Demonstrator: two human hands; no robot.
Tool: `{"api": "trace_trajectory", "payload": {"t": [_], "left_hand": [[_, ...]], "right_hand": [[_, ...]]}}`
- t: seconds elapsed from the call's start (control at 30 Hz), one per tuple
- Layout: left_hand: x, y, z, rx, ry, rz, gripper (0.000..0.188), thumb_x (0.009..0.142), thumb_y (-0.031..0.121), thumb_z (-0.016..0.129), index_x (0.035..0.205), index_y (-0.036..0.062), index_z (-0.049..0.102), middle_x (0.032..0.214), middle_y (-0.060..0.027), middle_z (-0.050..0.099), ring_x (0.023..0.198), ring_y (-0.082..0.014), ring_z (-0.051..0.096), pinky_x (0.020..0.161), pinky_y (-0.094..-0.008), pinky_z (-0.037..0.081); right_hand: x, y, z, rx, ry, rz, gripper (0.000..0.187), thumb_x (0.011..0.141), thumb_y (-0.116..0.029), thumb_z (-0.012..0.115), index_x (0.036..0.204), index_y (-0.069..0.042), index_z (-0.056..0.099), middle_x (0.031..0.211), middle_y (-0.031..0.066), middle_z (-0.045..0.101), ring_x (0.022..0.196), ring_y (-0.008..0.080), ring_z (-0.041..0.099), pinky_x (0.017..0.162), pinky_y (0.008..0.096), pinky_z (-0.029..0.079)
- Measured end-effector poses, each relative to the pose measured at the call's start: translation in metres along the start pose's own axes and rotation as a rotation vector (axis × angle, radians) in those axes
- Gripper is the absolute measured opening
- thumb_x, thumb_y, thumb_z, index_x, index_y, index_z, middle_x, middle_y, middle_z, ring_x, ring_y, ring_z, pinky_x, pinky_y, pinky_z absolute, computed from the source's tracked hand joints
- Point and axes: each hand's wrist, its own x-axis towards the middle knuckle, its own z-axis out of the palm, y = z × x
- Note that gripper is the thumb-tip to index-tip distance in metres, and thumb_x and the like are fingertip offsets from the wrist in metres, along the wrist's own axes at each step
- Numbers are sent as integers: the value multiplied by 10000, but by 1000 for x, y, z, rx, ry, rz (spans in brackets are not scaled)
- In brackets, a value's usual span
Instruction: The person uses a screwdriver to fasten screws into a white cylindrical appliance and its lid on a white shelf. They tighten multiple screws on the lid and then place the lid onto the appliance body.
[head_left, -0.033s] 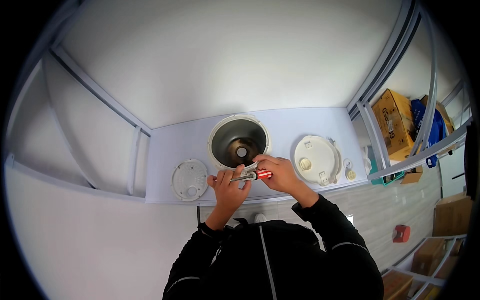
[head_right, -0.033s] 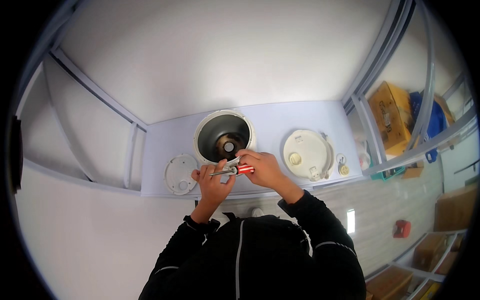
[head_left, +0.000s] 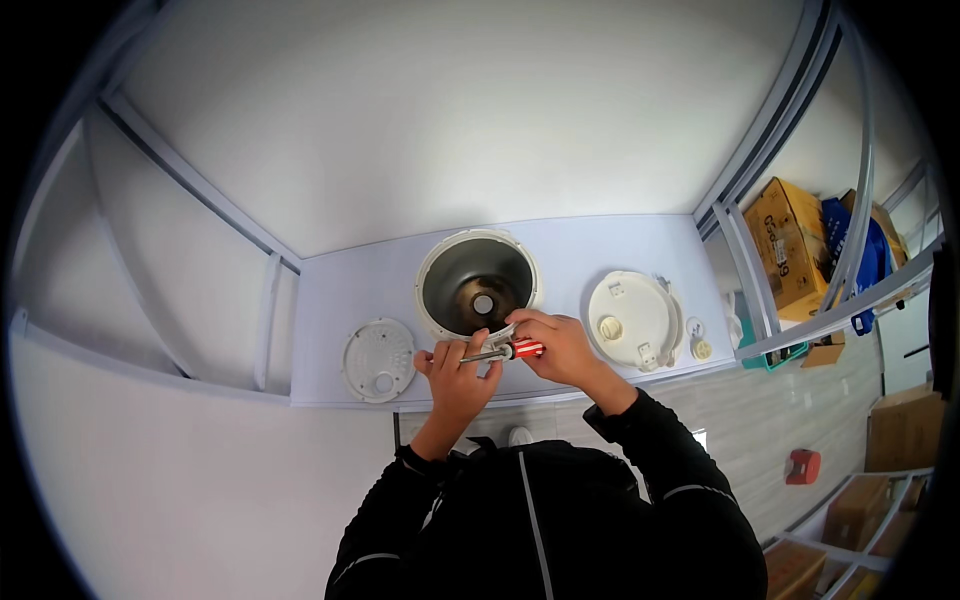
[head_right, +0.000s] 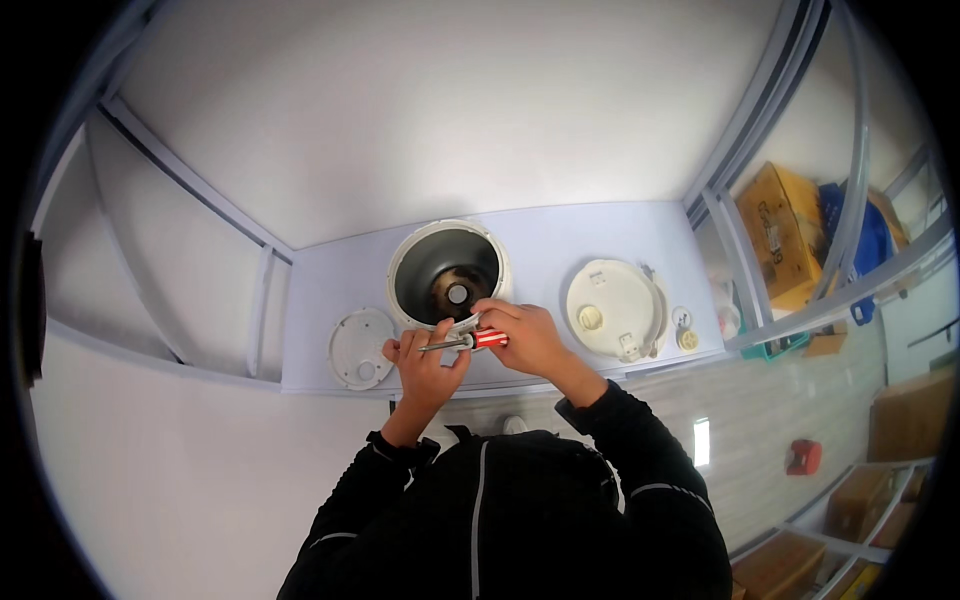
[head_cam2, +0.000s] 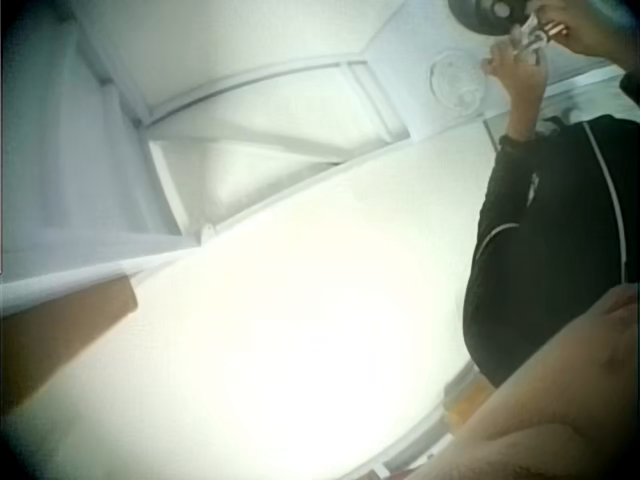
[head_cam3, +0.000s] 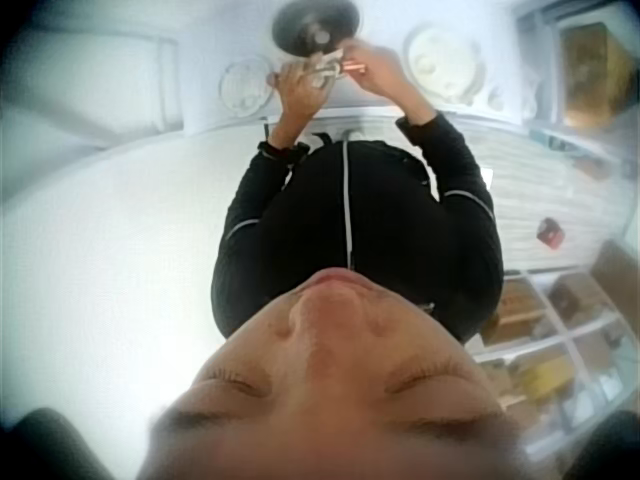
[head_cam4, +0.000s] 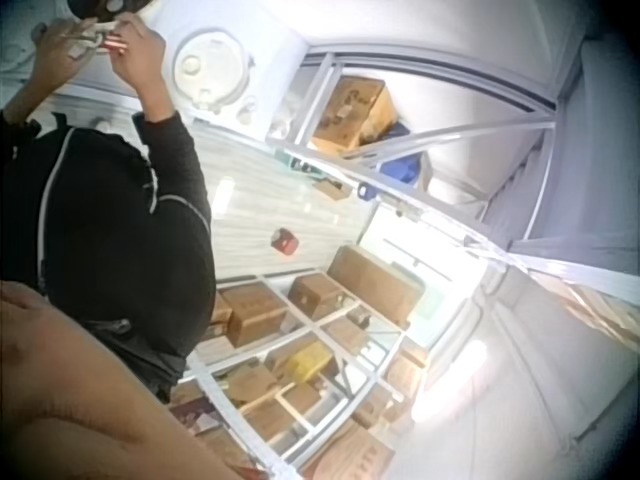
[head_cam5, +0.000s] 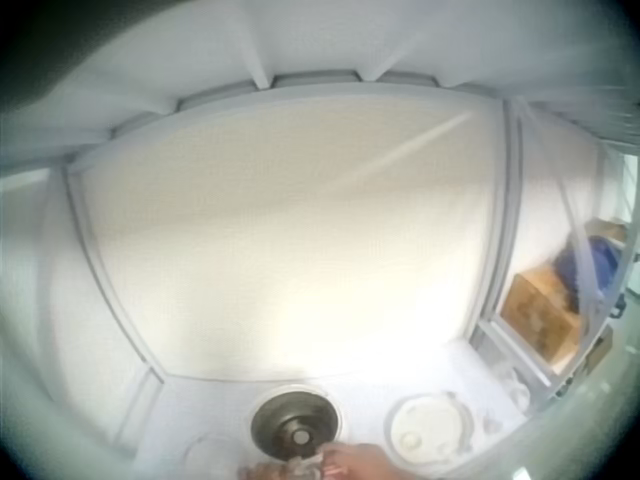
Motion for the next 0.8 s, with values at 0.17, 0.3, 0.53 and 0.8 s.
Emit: {"api": "trace_trajectory", "payload": {"t": [0.17,0.3,0.53,0.8], "left_hand": [[0,-1,0,-12,11,-2,556,698,276,870,1237,180,774,927,13,549,892,-201,562,868,-448,289],[-2,-3,2,-26,4,3,559,696,273,871,1237,172,772,938,12,553,898,-204,560,878,-457,306],[-5,-4,5,-30,3,5,549,710,273,867,1237,156,767,958,-6,559,926,-223,557,898,-479,320],[2,-5,-4,-65,9,41,527,755,264,879,1253,127,774,912,12,544,876,-192,538,840,-451,321]], "right_hand": [[3,-5,0,26,13,11,264,756,-51,813,957,-132,662,1221,-24,748,798,283,737,677,398,570],[1,-3,2,19,9,15,279,752,-41,827,956,-124,655,1213,0,755,803,289,742,673,390,577],[1,-6,3,24,14,41,276,756,-37,822,958,-117,651,1215,16,756,821,302,748,672,391,582],[0,-7,3,33,3,44,288,778,-38,803,1003,-119,642,1232,14,752,839,323,748,683,408,587]]}}
